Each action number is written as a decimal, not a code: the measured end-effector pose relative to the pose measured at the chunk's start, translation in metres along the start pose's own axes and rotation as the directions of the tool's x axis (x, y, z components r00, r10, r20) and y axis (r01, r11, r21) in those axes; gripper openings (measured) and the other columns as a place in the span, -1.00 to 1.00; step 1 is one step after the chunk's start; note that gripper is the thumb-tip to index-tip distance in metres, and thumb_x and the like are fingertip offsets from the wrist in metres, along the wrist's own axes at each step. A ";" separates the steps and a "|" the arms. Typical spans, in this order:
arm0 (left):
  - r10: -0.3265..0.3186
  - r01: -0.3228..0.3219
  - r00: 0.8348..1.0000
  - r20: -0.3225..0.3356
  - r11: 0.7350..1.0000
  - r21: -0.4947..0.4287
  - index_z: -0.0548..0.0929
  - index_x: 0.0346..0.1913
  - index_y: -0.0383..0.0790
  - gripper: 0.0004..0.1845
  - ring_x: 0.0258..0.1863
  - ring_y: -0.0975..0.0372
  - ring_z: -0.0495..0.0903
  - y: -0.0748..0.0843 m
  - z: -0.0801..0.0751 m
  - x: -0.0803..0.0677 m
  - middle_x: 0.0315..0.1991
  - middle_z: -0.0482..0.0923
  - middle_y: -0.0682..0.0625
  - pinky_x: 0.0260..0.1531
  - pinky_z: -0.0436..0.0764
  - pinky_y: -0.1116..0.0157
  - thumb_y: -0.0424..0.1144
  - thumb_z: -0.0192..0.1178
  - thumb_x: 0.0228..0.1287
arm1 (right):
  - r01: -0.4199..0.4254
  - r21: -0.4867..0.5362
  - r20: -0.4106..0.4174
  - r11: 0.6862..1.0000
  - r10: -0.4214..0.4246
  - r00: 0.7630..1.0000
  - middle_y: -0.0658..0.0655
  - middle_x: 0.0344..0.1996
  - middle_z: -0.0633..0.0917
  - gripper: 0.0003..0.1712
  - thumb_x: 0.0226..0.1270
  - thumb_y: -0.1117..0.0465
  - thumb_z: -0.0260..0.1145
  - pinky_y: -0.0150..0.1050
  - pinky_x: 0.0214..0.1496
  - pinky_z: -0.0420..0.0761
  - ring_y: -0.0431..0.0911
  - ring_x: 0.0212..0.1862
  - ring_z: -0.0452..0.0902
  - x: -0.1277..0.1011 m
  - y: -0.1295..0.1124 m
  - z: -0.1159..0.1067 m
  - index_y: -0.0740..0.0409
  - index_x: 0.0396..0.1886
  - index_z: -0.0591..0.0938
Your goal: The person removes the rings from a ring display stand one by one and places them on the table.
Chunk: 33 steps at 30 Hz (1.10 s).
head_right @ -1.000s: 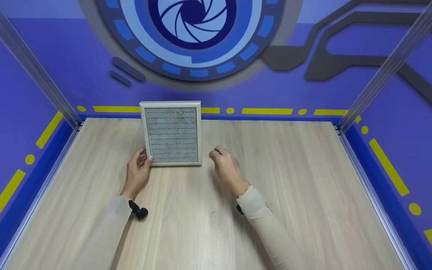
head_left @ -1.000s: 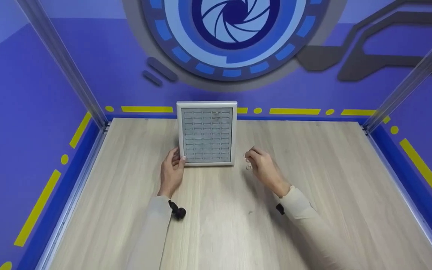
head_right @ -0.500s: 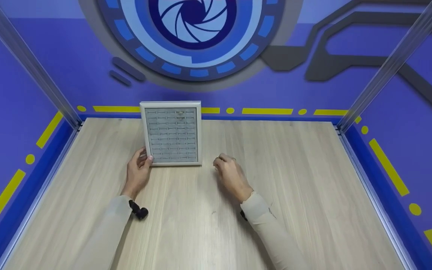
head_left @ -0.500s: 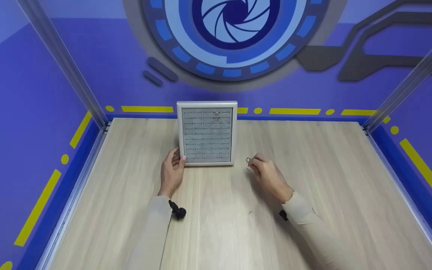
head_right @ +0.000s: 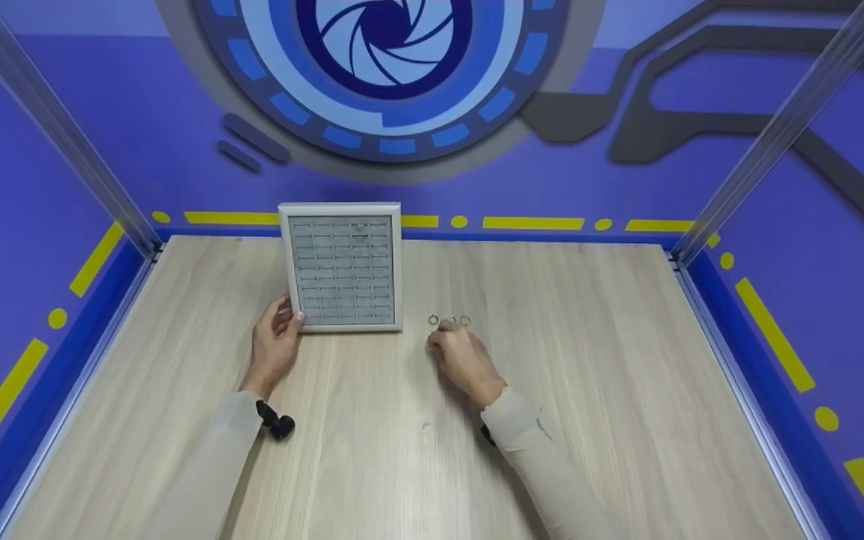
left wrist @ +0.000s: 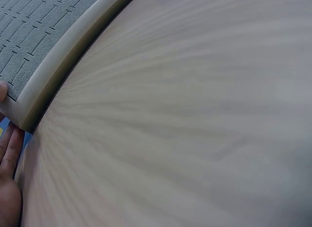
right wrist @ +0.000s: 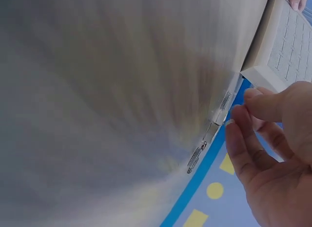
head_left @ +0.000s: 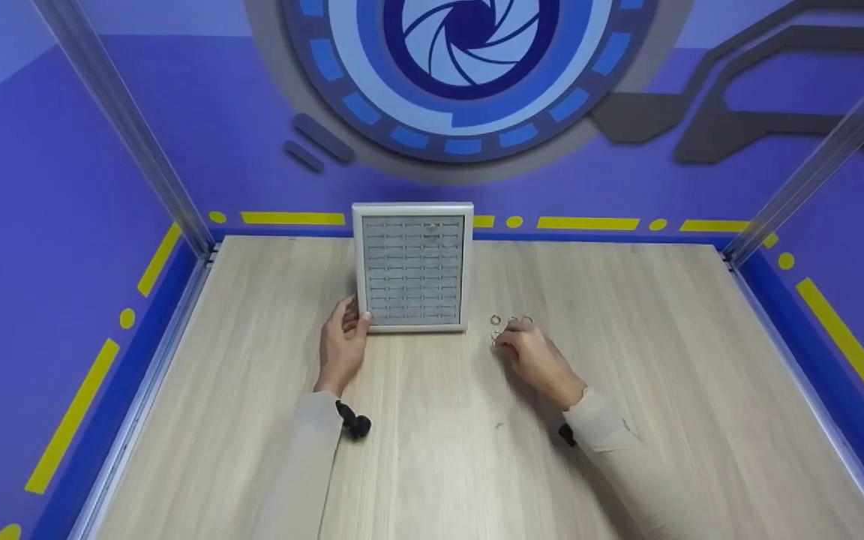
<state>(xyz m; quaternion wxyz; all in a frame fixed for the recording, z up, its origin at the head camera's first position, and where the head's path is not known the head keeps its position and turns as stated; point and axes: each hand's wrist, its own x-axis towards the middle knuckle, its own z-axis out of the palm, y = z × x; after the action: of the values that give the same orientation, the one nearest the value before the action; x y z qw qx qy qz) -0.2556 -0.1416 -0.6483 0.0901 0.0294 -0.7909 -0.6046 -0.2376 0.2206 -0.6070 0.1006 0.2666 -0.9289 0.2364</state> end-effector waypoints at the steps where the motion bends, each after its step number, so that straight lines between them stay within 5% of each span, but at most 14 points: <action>1: 0.001 -0.001 1.000 0.000 1.000 0.002 0.46 0.52 -0.10 -0.50 0.24 0.07 0.64 0.000 0.000 0.000 0.33 0.60 -0.11 0.32 0.67 0.11 -0.14 0.20 0.64 | -0.008 0.005 0.009 1.000 0.008 1.000 0.16 -0.24 0.76 -0.87 0.36 0.50 0.45 -0.06 0.00 0.82 0.07 -0.11 0.73 0.000 0.000 0.000 0.25 -0.27 0.84; 33: -0.025 0.025 1.000 0.000 1.000 0.014 0.42 0.54 -0.13 -0.47 0.27 0.05 0.63 -0.001 0.001 0.002 0.35 0.58 -0.14 0.34 0.66 0.13 -0.12 0.20 0.64 | 0.010 0.013 0.053 1.000 -0.011 0.999 0.20 -0.33 0.78 -0.83 0.36 0.52 0.42 -0.08 -0.10 0.84 0.06 -0.19 0.78 -0.002 0.004 0.002 0.26 -0.33 0.86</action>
<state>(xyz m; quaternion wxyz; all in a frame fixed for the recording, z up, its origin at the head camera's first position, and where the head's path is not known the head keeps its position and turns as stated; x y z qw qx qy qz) -0.2576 -0.1414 -0.6489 0.0823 0.0401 -0.7945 -0.6003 -0.2382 0.2232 -0.6103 0.0754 0.2784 -0.9283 0.2347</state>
